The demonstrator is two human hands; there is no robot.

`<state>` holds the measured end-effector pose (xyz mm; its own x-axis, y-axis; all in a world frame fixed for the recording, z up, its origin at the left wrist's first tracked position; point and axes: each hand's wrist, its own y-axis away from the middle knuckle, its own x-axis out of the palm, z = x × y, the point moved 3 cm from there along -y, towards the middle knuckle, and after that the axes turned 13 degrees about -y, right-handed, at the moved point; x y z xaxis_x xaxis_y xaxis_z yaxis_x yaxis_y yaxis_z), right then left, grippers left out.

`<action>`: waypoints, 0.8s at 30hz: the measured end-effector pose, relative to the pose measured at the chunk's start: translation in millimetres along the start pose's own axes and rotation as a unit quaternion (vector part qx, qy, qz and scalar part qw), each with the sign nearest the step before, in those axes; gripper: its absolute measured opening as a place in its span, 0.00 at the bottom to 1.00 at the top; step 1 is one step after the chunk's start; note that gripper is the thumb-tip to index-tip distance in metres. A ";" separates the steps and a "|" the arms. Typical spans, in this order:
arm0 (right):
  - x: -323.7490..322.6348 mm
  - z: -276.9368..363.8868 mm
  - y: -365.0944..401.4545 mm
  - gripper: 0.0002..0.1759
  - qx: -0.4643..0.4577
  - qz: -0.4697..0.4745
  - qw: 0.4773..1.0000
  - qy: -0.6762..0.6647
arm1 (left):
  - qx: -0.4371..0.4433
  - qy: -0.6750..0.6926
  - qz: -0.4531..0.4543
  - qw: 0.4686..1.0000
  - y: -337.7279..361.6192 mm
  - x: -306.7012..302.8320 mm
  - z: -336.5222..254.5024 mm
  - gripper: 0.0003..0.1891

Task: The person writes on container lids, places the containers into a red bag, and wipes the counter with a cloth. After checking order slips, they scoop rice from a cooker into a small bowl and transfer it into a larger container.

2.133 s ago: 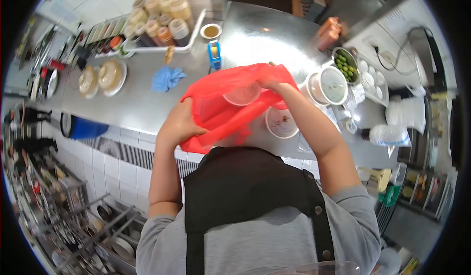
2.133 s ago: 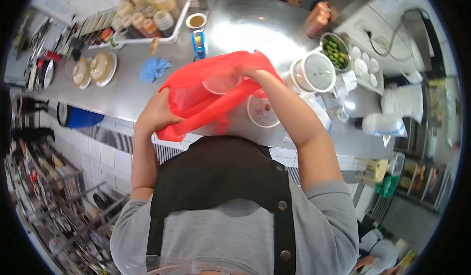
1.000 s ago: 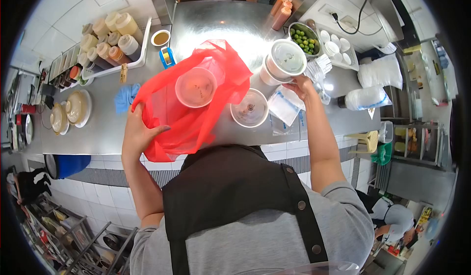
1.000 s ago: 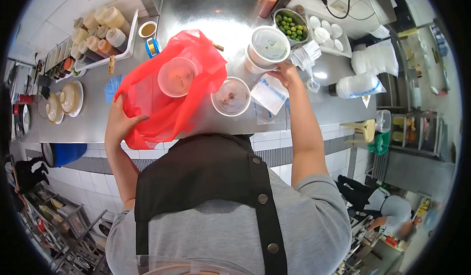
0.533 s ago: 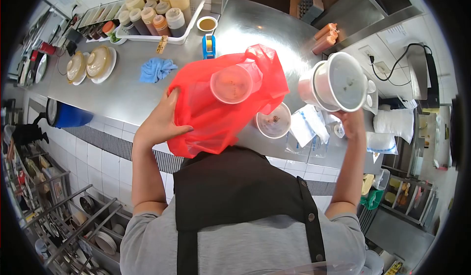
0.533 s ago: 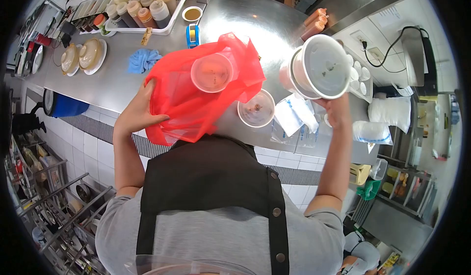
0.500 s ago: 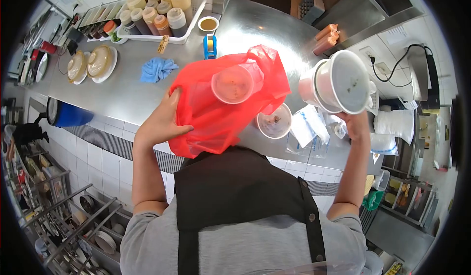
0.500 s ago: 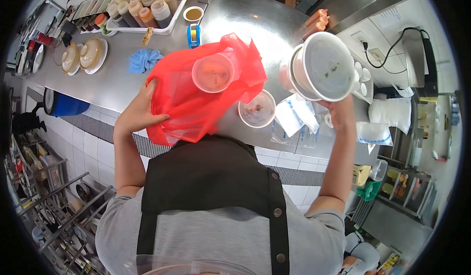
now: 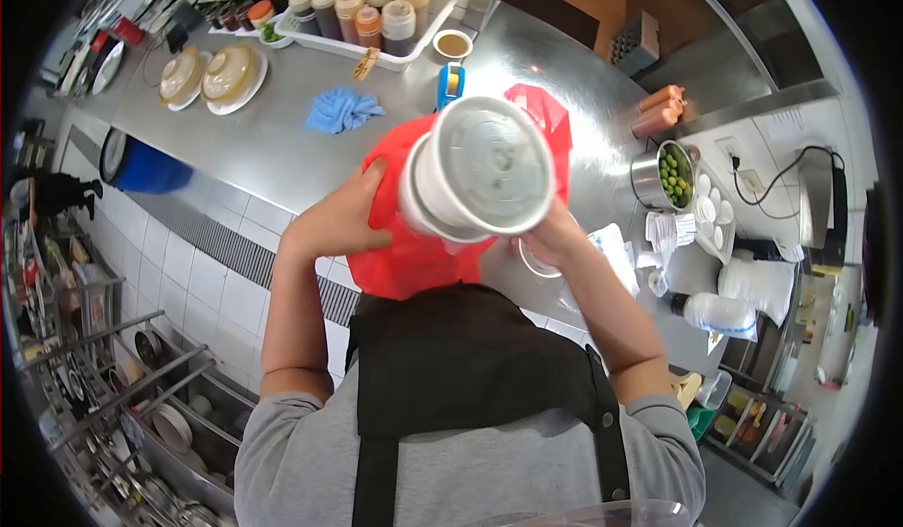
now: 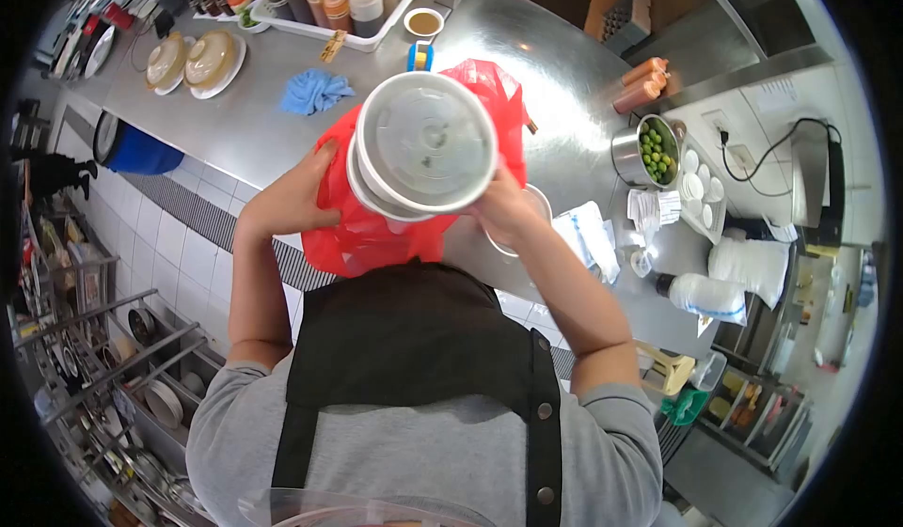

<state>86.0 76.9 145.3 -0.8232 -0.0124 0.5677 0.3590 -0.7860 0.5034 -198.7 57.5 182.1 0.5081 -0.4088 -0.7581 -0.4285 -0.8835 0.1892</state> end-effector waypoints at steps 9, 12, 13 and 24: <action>11.0 -99.7 -68.8 0.16 0.015 -0.079 0.995 0.061 | 0.016 0.022 -0.105 0.994 5.1 -31.8 7.1 0.45; -19.3 -134.6 -89.5 0.18 -0.100 -0.082 0.973 0.191 | 0.010 0.021 -0.119 0.993 6.2 -32.8 6.5 0.49; -19.0 -124.5 -84.7 0.17 -0.114 -0.066 0.941 0.311 | 0.006 0.027 -0.117 0.993 5.9 -31.2 7.9 0.48; 30.9 -39.3 -81.0 0.17 -0.161 -0.055 0.831 0.530 | 0.007 -0.030 -0.110 0.993 -1.2 -21.8 -6.6 0.52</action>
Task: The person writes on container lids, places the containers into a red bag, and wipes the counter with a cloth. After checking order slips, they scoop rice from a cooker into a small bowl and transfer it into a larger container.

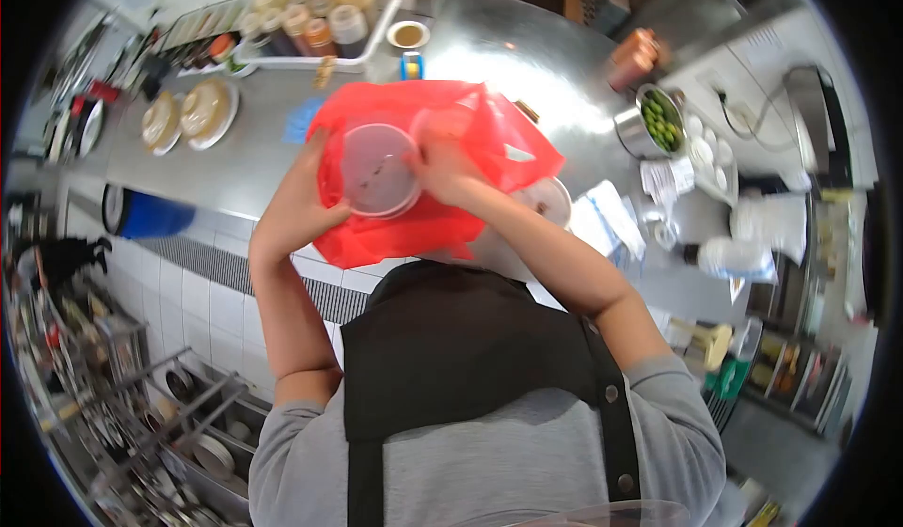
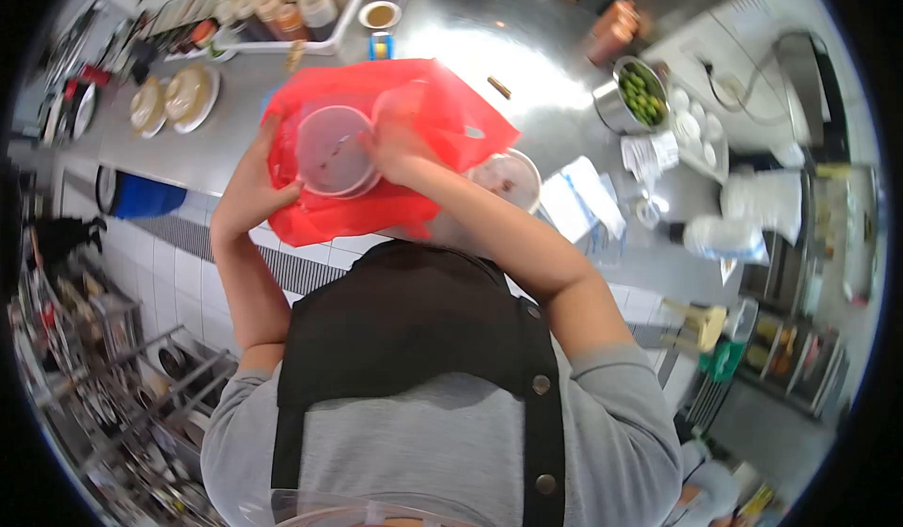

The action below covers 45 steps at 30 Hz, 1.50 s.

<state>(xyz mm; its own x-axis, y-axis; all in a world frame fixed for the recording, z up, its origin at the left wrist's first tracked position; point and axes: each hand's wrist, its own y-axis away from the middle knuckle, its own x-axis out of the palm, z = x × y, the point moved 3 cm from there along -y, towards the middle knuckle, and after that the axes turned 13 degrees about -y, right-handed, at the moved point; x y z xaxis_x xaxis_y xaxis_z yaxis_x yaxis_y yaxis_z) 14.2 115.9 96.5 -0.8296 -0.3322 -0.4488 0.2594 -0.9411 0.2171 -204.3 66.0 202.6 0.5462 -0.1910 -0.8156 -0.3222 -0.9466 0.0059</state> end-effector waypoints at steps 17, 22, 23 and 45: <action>-142.3 -31.0 -6.9 0.21 0.191 0.022 0.975 -0.109 | 0.028 0.057 0.043 0.997 -7.4 17.1 -12.7 0.58; -145.5 -37.5 3.3 0.33 0.151 0.130 0.979 -0.050 | 0.047 0.087 0.079 0.992 -9.4 19.3 -29.3 0.60; -149.5 -35.1 9.0 0.35 0.139 0.127 0.982 0.030 | 0.041 0.091 0.072 0.992 -11.3 16.0 -28.9 0.61; -124.0 -189.7 174.0 0.13 0.296 -0.167 0.875 -0.344 | 0.040 -0.043 0.057 0.997 16.3 -19.1 -64.0 0.59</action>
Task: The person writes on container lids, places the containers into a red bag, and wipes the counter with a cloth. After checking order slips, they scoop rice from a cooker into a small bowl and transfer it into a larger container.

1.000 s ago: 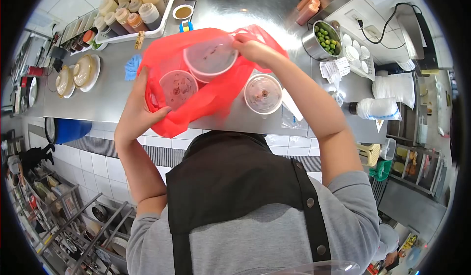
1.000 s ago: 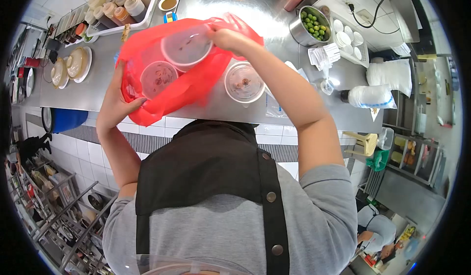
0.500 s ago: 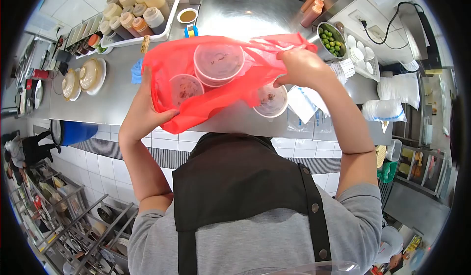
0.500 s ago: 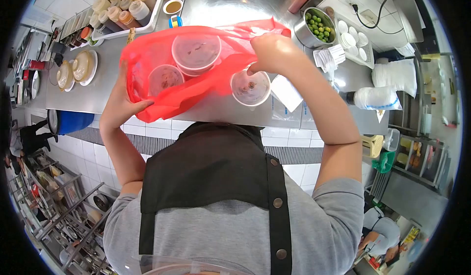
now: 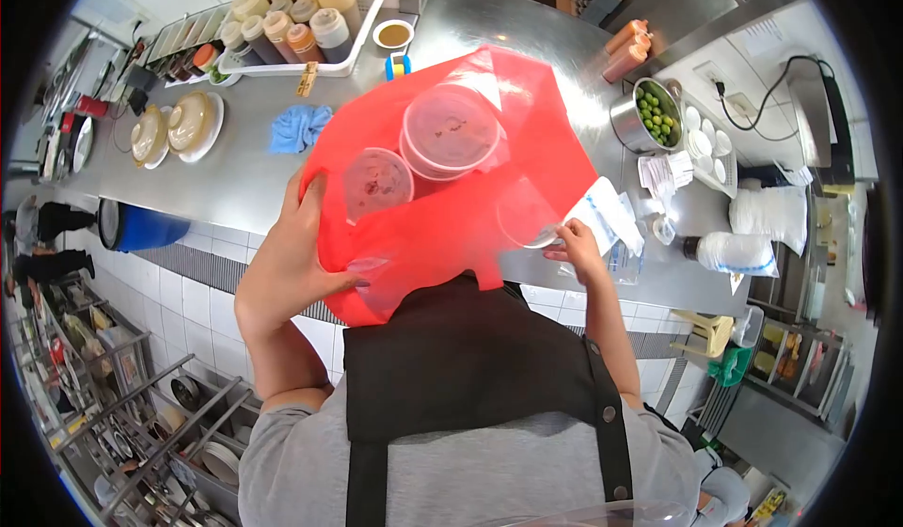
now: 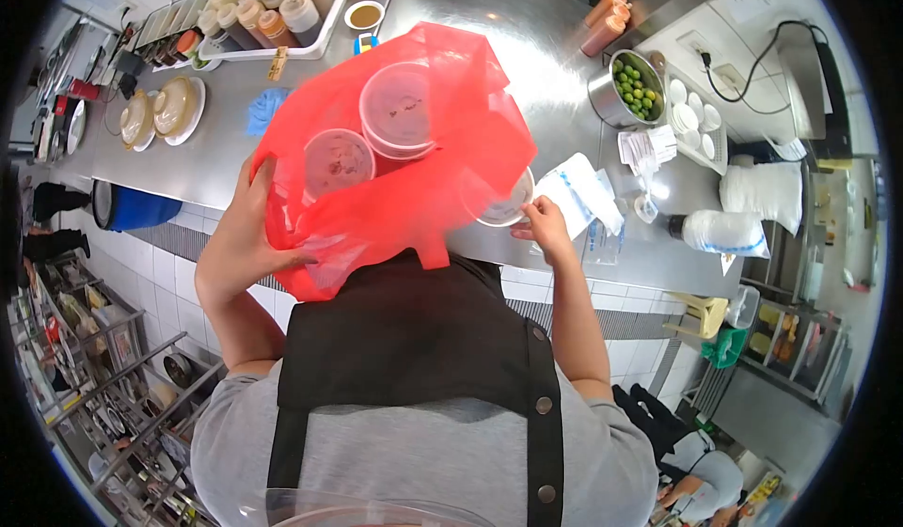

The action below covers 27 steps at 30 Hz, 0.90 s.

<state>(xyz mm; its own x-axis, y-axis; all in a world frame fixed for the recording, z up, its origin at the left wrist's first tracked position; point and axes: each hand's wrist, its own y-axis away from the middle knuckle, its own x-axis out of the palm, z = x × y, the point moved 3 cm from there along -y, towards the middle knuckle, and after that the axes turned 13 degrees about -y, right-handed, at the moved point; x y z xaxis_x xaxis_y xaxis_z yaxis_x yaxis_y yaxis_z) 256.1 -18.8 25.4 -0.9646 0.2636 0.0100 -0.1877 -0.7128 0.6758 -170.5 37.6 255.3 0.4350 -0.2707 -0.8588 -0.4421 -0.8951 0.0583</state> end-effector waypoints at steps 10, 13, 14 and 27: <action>-59.0 109.6 80.0 0.04 -0.289 -0.150 0.940 0.105 | -0.028 -0.034 0.009 0.999 1.4 -7.6 10.8 0.54; -51.0 206.0 165.9 0.06 -0.436 -0.214 0.849 0.209 | -0.016 -0.053 0.005 0.998 2.7 -7.8 8.8 0.54; -39.9 226.3 189.1 0.07 -0.497 -0.221 0.818 0.186 | -0.011 -0.040 0.010 0.999 1.9 -6.4 8.7 0.54; 231.9 157.0 85.0 0.07 -0.383 0.207 0.876 0.209 | 0.012 0.172 -0.006 0.985 26.7 -20.8 59.0 0.60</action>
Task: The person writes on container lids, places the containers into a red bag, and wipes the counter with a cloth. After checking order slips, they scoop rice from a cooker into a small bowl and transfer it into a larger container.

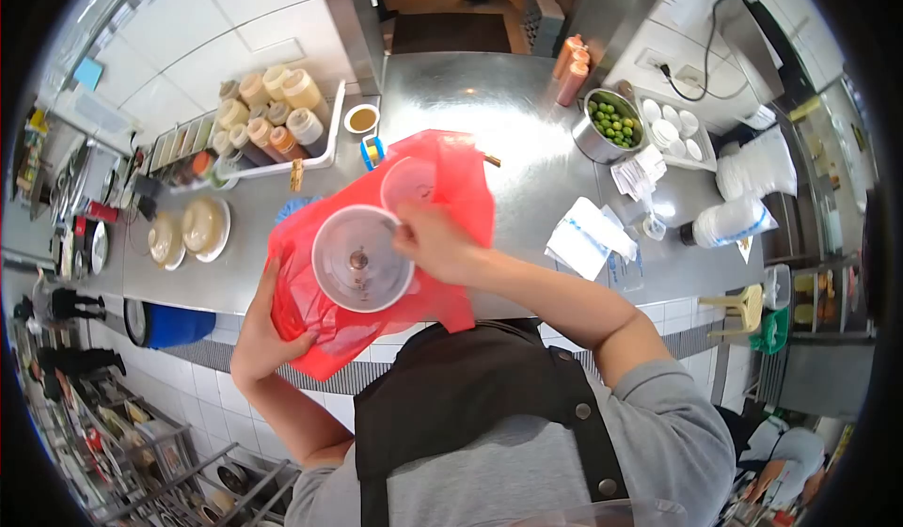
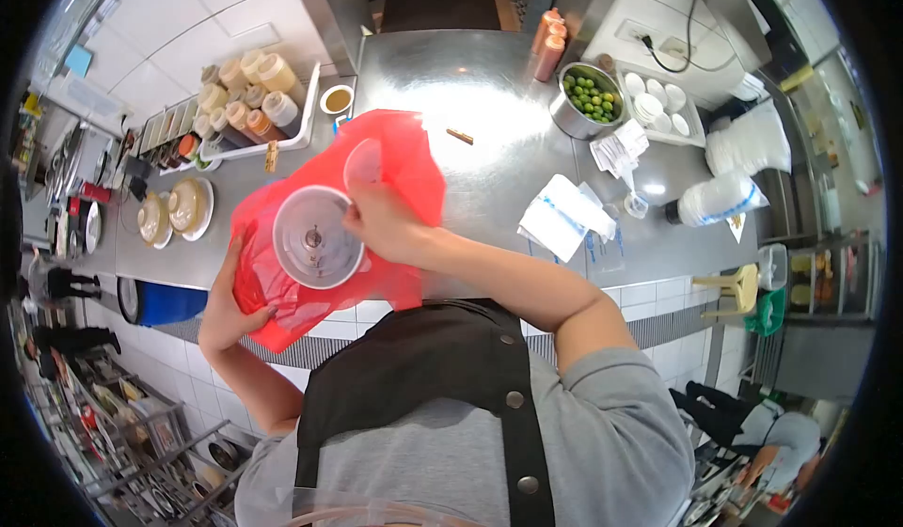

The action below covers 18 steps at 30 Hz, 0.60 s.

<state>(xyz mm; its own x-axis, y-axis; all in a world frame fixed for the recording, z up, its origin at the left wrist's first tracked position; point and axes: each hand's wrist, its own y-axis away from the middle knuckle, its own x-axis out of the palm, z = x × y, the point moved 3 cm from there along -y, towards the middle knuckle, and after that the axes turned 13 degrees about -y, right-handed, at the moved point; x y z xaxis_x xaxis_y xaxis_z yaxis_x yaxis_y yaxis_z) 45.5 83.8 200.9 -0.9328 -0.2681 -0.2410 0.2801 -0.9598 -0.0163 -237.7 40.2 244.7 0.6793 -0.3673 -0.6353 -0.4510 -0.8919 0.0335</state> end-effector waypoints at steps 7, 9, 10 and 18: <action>52.7 -61.3 -38.7 0.12 0.250 -0.078 0.925 -0.274 | 0.023 -0.074 -0.122 0.990 -23.9 19.3 -22.0 0.54; 21.7 -24.8 -23.0 0.11 0.115 0.061 0.991 -0.018 | -0.004 0.001 -0.180 0.984 -25.5 18.5 -34.1 0.49; 7.4 -13.7 -10.5 0.11 0.050 0.132 0.983 0.118 | -0.012 0.008 -0.205 0.979 -25.2 16.6 -40.8 0.47; -291.4 1.3 117.6 0.10 -0.051 -0.258 0.947 -0.185 | -0.056 -0.089 -0.334 0.937 -10.0 -4.0 -35.3 0.35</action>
<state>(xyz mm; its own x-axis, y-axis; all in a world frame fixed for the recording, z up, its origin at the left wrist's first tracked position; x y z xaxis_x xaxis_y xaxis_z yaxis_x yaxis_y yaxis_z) 349.9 49.0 270.5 -0.9617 0.2061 0.1808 -0.2322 -0.9630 -0.1372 -215.4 41.3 274.1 0.6771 0.3226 -0.6615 0.1104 -0.9332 -0.3421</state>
